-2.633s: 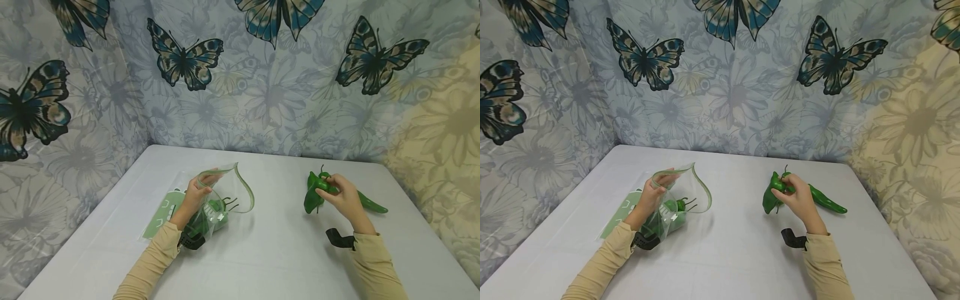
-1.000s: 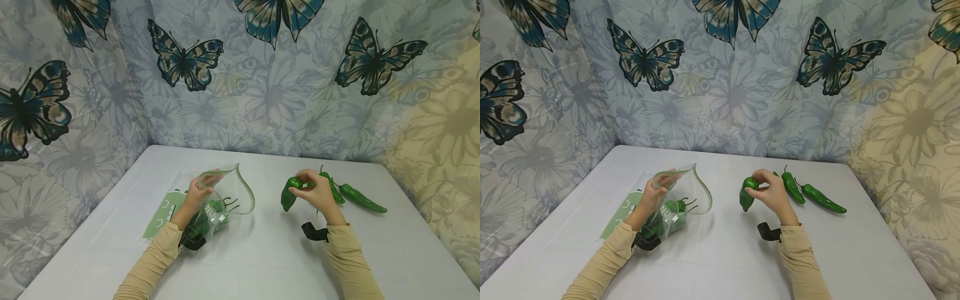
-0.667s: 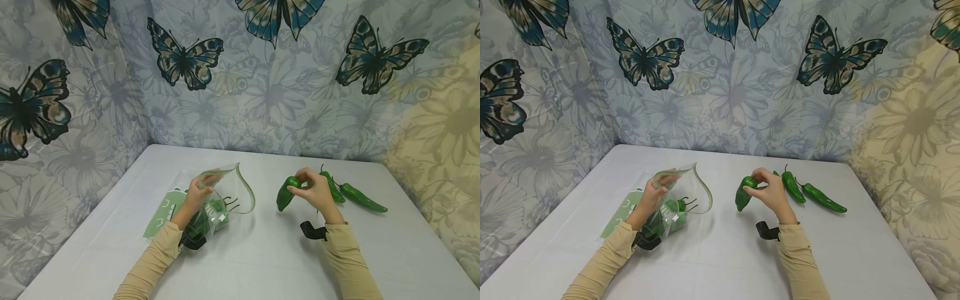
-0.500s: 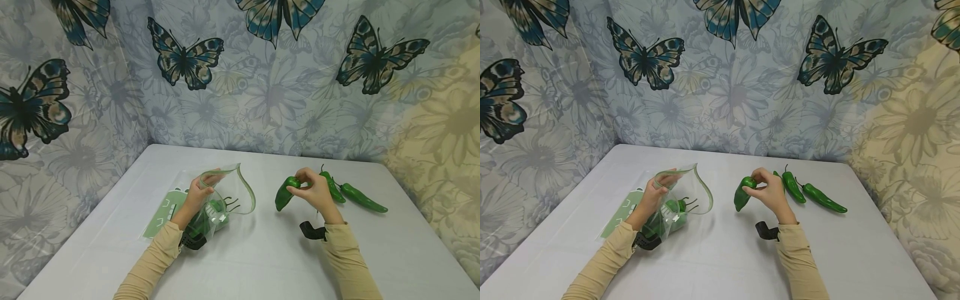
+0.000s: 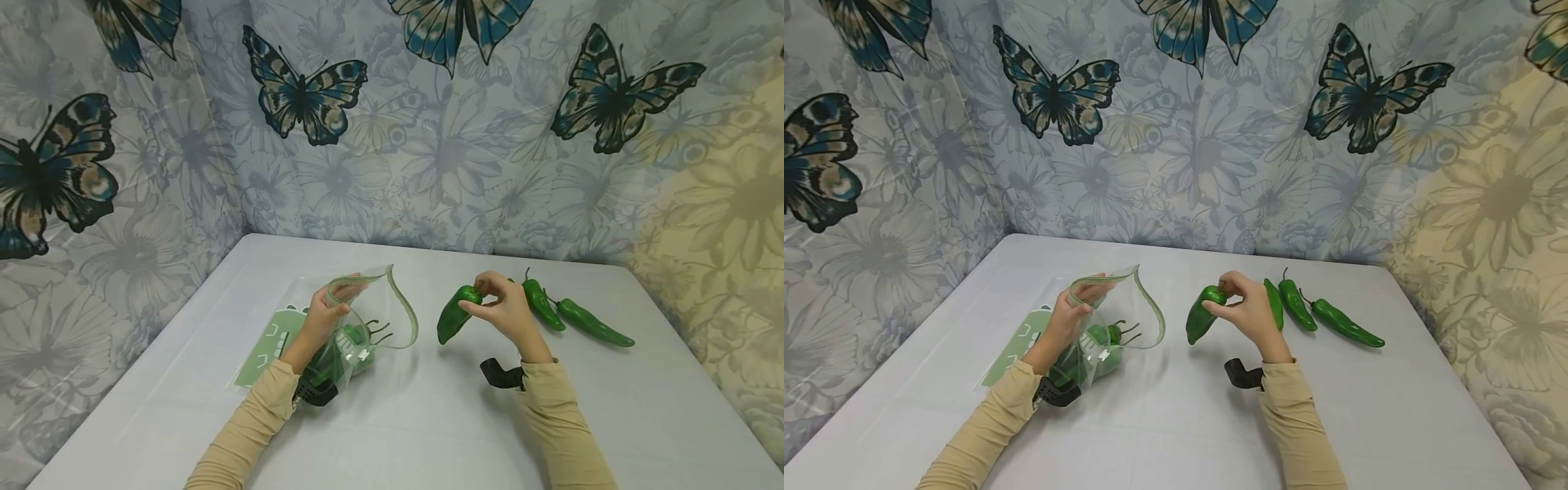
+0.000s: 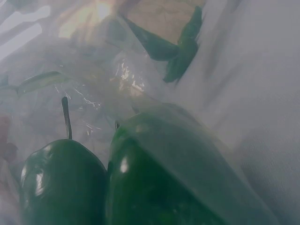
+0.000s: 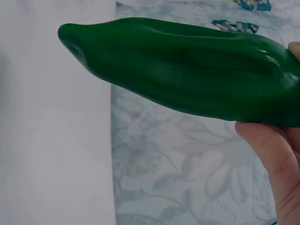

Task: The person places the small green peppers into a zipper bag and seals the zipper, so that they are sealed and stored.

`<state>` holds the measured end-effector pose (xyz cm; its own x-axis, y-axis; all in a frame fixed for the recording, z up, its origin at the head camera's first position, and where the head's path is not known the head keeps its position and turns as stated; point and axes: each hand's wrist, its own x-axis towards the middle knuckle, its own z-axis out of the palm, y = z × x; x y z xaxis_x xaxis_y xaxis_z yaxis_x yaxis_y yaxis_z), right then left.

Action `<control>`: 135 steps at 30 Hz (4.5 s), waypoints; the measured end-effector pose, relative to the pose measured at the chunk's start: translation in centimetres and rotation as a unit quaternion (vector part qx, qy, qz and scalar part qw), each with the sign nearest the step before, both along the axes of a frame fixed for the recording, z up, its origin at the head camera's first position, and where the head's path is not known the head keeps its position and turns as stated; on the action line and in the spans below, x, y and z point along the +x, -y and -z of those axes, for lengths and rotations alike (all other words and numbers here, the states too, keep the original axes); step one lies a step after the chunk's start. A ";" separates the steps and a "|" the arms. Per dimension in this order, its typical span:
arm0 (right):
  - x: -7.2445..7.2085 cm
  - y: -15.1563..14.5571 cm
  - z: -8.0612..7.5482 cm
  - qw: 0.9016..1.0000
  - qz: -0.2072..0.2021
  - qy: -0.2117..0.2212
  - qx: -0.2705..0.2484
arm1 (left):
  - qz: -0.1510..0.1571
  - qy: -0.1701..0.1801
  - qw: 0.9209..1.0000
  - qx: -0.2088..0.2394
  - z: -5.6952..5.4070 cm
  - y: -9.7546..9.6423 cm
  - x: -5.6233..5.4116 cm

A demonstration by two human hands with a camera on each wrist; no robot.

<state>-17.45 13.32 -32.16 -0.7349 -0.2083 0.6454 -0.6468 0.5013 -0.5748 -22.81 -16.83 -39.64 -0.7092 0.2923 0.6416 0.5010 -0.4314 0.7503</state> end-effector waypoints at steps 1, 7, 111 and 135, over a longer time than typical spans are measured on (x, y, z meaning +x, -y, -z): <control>0.0 0.2 0.0 1.000 -0.002 0.001 -0.005 | 0.001 -0.001 1.000 0.001 0.0 0.0 0.0; 0.0 1.0 -0.1 0.999 -0.021 0.002 -0.026 | 0.006 -0.006 1.000 0.000 0.0 0.0 0.0; -1.0 9.9 1.1 0.981 -0.075 0.085 -0.159 | -0.060 0.006 0.998 -0.037 -0.8 -0.1 0.4; -2.2 10.5 4.3 0.985 -0.104 0.097 -0.102 | -0.060 0.001 0.998 -0.030 -0.9 -0.4 0.5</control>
